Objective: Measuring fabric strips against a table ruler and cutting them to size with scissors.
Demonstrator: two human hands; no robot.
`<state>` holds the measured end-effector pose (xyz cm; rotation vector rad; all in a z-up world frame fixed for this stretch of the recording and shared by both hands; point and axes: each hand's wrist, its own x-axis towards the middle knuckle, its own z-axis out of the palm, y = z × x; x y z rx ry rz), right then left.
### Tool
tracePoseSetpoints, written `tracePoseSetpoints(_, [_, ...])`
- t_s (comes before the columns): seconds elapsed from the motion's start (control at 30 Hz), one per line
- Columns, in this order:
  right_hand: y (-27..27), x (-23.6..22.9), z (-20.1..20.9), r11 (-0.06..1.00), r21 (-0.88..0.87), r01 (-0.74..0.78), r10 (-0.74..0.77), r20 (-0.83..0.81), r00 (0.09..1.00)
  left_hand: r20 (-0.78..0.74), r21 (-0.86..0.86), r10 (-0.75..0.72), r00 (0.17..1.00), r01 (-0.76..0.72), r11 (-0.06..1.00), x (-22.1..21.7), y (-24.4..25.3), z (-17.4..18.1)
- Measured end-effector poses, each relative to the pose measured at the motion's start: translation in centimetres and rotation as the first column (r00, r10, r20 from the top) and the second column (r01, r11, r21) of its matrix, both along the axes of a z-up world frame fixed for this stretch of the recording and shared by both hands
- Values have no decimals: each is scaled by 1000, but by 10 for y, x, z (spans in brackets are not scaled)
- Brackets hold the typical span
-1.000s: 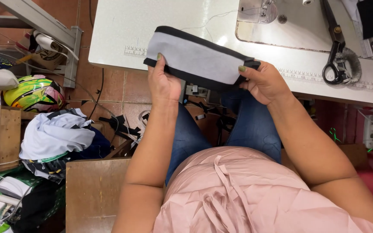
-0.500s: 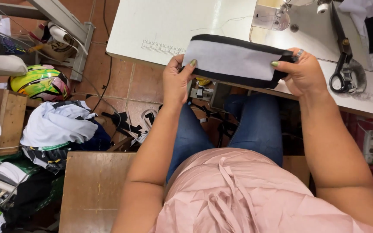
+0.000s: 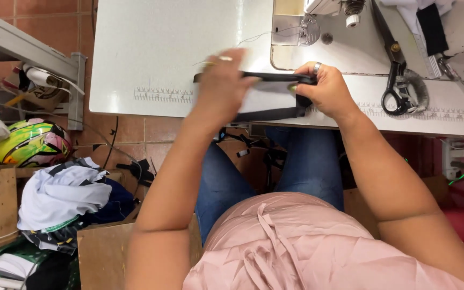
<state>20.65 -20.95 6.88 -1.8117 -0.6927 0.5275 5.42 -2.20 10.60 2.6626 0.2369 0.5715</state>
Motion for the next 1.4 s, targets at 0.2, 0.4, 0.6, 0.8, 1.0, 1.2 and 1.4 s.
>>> tracePoseSetpoints(0.2, [-9, -19, 29, 988, 134, -72, 43, 210, 977, -72, -266, -344, 936, 315, 911, 49, -6, -3])
tracePoseSetpoints(0.4, [-20, -20, 25, 972, 159, -171, 170, 21, 985, 43, -69, -310, 950, 312, 948, 30, -9, 6])
tracePoseSetpoints(0.6, [-28, -33, 14, 966, 258, -7, 85, -293, 952, -17, -23, -157, 987, 157, 987, 36, -11, 3])
tracePoseSetpoints(0.8, [-11, -34, 46, 923, -367, 113, -146, -64, 987, 120, 117, -105, 987, 91, 989, 78, -16, -80])
tracePoseSetpoints(1.0, [-8, -27, 40, 892, -439, 105, -110, 15, 994, 367, 540, -306, 878, 67, 839, 74, -22, -59])
tracePoseSetpoints(1.2, [-108, 30, -20, 795, -250, 553, -60, 875, 481, 322, 615, -314, 893, 55, 786, 71, -23, -74])
tracePoseSetpoints(1.4, [-191, 37, -32, 652, -426, 627, 272, 904, 331, -188, 389, -205, 961, 265, 882, 30, -33, -52])
